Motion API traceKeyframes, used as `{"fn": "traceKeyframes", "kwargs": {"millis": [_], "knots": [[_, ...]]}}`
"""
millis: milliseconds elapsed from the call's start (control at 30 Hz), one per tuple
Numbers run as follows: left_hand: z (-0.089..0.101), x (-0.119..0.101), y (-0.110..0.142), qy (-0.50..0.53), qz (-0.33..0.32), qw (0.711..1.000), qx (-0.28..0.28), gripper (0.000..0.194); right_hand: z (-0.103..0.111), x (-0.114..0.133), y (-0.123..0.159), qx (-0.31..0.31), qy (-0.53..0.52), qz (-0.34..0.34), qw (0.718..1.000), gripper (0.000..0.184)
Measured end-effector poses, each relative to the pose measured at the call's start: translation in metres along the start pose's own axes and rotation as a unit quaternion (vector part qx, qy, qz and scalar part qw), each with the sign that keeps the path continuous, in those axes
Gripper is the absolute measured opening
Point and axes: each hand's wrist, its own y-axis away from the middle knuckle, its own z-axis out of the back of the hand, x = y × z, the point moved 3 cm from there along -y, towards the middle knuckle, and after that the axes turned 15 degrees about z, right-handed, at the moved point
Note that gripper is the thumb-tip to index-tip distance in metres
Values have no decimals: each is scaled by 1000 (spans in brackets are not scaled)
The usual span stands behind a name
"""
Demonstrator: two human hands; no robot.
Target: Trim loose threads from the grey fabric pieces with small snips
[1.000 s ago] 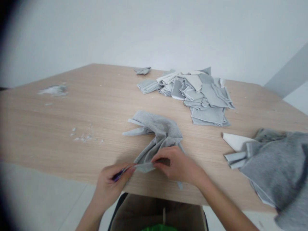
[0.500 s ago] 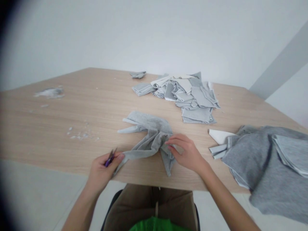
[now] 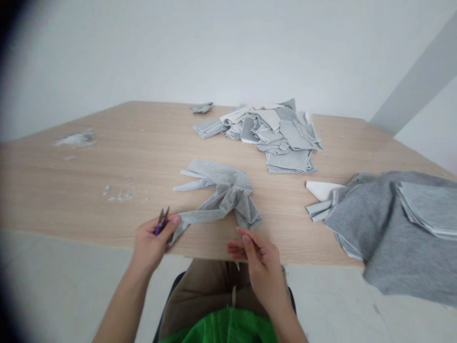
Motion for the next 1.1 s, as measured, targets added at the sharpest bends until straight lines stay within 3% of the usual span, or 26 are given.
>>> {"fn": "traceKeyframes", "kwargs": {"millis": [367, 767, 933, 1100], "knots": [[1, 0, 0, 6, 1, 999, -41, 23, 4, -16, 26, -15, -49, -11, 999, 23], [1, 0, 0, 1, 4, 999, -51, 24, 1, -21, 40, -41, -24, -60, 997, 30], [1, -1, 0, 0, 3, 999, -52, 25, -5, -13, 36, -20, -34, -73, 997, 41], [0, 3, 0, 7, 16, 999, -34, 29, -12, -13, 13, 1, -39, -8, 999, 34]]}}
